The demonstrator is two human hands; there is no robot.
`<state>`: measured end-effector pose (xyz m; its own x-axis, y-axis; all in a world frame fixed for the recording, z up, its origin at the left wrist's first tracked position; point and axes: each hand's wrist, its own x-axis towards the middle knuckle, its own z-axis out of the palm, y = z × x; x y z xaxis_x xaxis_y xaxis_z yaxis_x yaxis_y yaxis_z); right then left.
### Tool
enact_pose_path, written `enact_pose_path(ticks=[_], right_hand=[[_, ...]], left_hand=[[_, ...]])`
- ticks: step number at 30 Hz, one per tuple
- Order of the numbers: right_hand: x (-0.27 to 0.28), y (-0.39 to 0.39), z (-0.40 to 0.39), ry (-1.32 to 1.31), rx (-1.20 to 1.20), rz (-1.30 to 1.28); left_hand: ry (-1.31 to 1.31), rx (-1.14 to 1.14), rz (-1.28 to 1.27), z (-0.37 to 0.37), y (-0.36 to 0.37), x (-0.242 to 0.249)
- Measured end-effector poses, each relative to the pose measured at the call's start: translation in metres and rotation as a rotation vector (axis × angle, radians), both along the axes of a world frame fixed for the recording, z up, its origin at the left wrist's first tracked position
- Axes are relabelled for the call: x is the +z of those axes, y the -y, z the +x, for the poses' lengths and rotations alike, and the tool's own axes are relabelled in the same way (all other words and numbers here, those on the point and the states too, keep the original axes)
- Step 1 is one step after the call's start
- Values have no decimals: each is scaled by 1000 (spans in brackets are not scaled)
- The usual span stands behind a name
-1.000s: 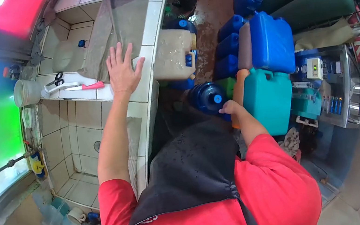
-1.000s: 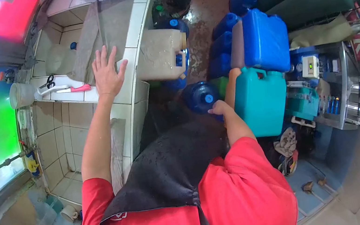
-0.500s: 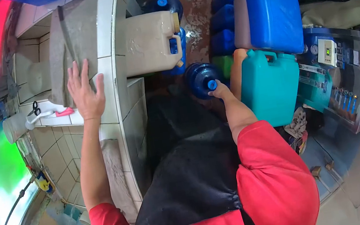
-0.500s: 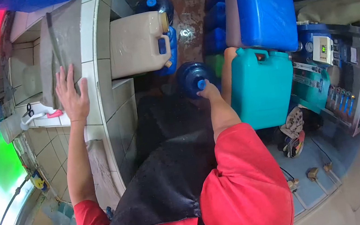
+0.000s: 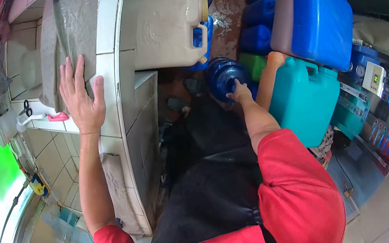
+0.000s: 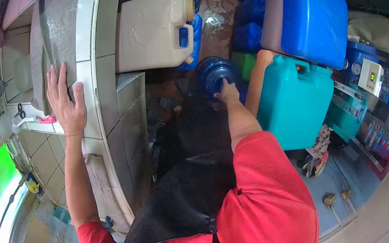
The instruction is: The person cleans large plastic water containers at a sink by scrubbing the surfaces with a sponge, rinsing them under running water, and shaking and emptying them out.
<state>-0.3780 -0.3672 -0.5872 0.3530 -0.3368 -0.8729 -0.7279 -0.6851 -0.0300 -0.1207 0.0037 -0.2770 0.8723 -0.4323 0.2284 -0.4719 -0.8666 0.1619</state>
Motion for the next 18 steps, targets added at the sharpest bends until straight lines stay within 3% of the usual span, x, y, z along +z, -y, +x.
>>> enact_pose_path(ticks=[5, 9, 12, 18], right_hand=[[-13, 5, 9, -44, 152, -47], [-5, -1, 13, 99, 267, -74], [28, -5, 23, 240, 402, -69], [131, 2, 47, 279, 487, -35]], left_hand=[[-5, 8, 0, -1, 2, 2], [-4, 17, 13, -2, 3, 2], [-2, 19, 6, -2, 2, 2], [18, 52, 20, -4, 1, 2]])
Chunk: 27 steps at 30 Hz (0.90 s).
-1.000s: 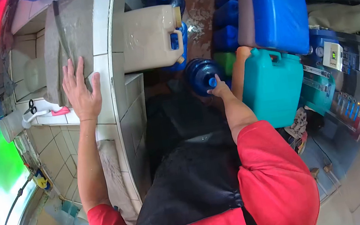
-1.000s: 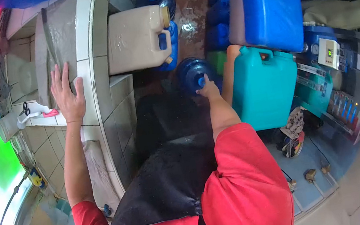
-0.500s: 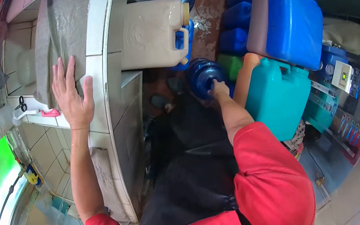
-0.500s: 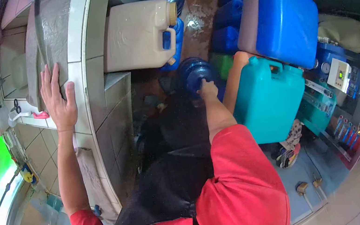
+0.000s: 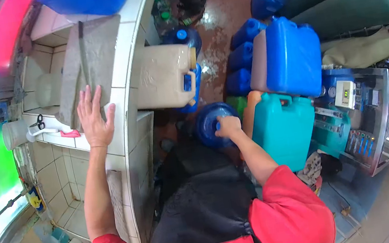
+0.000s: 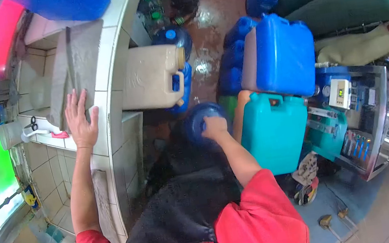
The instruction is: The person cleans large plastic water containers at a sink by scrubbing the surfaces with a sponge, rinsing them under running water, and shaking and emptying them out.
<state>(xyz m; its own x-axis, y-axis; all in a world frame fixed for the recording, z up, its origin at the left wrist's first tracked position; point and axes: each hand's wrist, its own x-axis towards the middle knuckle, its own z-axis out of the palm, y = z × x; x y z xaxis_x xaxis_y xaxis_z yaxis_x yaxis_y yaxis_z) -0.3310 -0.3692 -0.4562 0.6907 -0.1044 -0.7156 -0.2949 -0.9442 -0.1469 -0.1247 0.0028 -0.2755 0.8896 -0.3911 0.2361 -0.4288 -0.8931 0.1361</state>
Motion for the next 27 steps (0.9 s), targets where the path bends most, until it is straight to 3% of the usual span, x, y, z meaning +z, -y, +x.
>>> enact_pose_path(ticks=[15, 20, 27], right_hand=[[246, 25, 50, 227, 249, 12], [353, 21, 57, 433, 312, 82], [517, -17, 57, 838, 461, 191]], left_hand=[[-42, 93, -79, -4, -1, -8], [-9, 42, -95, 0, -3, -25], [147, -14, -258, -45, -20, 12]])
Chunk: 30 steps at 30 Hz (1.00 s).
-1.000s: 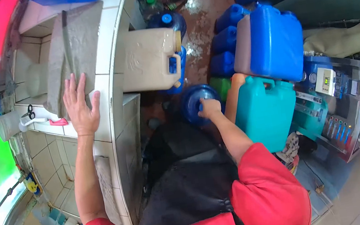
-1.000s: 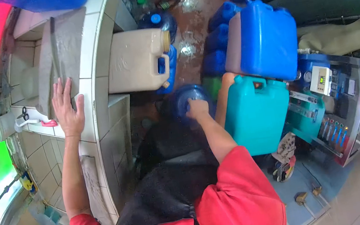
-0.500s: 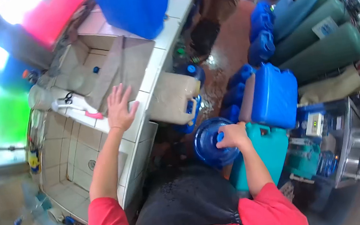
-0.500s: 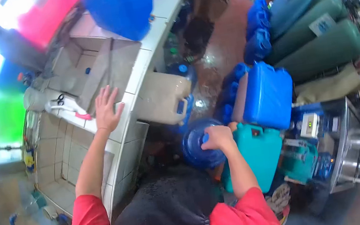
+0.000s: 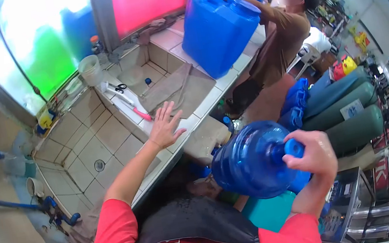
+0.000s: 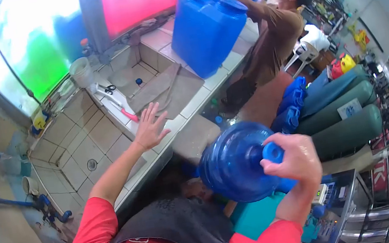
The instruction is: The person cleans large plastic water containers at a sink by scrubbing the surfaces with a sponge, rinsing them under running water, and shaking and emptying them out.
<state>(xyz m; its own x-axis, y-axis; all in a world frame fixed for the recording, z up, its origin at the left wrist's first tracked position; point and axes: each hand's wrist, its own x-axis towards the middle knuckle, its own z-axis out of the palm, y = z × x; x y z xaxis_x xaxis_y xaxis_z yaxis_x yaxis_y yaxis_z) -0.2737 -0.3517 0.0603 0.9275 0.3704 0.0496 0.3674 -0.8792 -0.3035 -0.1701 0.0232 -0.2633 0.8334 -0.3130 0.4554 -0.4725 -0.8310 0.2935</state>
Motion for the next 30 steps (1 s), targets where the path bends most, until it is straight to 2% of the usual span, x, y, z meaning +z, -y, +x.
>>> enact_pose_path(ticks=[2, 4, 6, 9, 10, 12, 14, 15, 16, 18, 19, 20, 22, 24, 25, 26, 29, 30], right_hand=[[32, -22, 2, 139, 72, 89], [56, -41, 10, 349, 198, 109], [79, -68, 19, 475, 314, 165], [104, -110, 32, 660, 442, 204], [108, -125, 36, 677, 478, 251], [107, -154, 57, 911, 566, 282], [113, -199, 56, 913, 690, 334], [125, -207, 52, 583, 645, 313], [132, -216, 51, 250, 598, 289], [81, -314, 79, 959, 633, 543], [69, -341, 80, 941, 657, 561], [59, -364, 78, 832, 678, 537], [37, -408, 77, 660, 719, 450], [-1, -459, 78, 519, 774, 356], [-25, -485, 78, 442, 808, 317], [-47, -509, 76, 379, 845, 297], [-108, -574, 64, 190, 952, 203], [-123, -593, 57, 174, 1028, 209]], left_hand=[[57, 33, -70, -9, -27, 2], [141, 211, -149, -16, -65, -2], [163, 439, -53, -25, -113, -7], [186, 617, -189, -56, -190, 5], [212, 703, -197, -69, -220, 1], [267, 851, -235, -95, -296, -27], [283, 1025, -241, -131, -359, -37], [287, 1125, -218, -148, -385, -39], [283, 1130, -207, -162, -401, -33], [171, 1283, -177, -221, -437, -23], [211, 1406, 57, -232, -459, -41], [201, 1440, 64, -244, -463, -38], [222, 1301, -313, -260, -472, -29], [210, 1293, -462, -263, -443, -2], [293, 1180, -641, -263, -436, 3], [312, 1128, -657, -263, -433, 2], [243, 1120, -675, -269, -384, 49], [284, 1102, -677, -270, -387, 38]])
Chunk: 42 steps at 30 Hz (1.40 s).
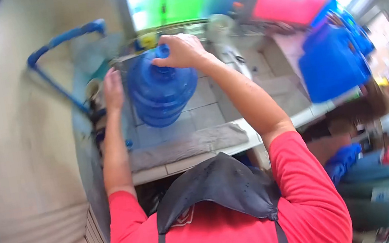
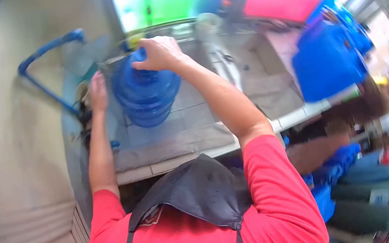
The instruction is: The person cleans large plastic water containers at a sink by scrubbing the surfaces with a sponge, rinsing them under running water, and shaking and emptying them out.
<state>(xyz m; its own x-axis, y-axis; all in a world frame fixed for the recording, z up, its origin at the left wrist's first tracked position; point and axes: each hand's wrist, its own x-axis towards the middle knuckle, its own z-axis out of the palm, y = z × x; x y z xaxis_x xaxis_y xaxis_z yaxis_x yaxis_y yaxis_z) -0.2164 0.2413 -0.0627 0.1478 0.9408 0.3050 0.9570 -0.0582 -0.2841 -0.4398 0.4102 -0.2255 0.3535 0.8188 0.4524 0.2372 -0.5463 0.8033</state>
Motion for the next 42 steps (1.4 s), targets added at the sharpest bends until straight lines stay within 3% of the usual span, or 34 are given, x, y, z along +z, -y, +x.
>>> enact_pose_path(ticks=[2, 6, 10, 13, 16, 18, 21, 24, 25, 28, 31, 32, 34, 35, 37, 40, 42], right_hand=[[-27, -32, -17, 5, 44, -61], [-57, -77, -44, 65, 208, -104], [-51, -110, -65, 129, 194, -144], [-52, -123, -78, 181, 129, -223], [-52, -119, -83, 264, 42, -320], [-53, -115, -52, 228, 53, -285], [-50, -101, 20, -350, 118, -366], [-78, -96, 131, -166, -27, -79], [-98, -110, 184, -52, -127, -98], [-95, -93, 278, 42, -361, -126], [-114, -98, 339, 119, -404, -221], [-111, -99, 342, 44, -412, -332], [-185, -128, 426, 281, -9, -447], [-186, -132, 421, 277, 1, -449], [-187, -137, 412, -5, -189, -561], [-191, -135, 401, 110, -300, -613], [-204, -138, 418, 63, -226, -575]], left_hand=[[-20, 10, -76, -8, 28, 18], [-163, 43, 12, -21, 57, 13], [-304, 132, -4, -8, 73, -1], [-620, 405, -158, 28, 76, -1], [-665, 520, -128, 58, 63, -10], [-677, 466, -136, 65, 64, 4], [-570, 197, 136, 55, 44, -13], [-627, 29, 171, 47, 33, 1], [-836, 161, 57, 52, 35, 5], [-728, 362, -158, 61, 28, -6], [-707, 444, -4, 63, 34, -11], [-671, 426, 78, 62, 32, -13], [-692, 373, 89, 51, 21, -5], [-623, 269, 128, 46, 16, -2], [-557, 173, 166, 42, 5, 3], [-493, 48, 147, 38, -10, 4], [-538, -18, 117, 37, -12, 2]])
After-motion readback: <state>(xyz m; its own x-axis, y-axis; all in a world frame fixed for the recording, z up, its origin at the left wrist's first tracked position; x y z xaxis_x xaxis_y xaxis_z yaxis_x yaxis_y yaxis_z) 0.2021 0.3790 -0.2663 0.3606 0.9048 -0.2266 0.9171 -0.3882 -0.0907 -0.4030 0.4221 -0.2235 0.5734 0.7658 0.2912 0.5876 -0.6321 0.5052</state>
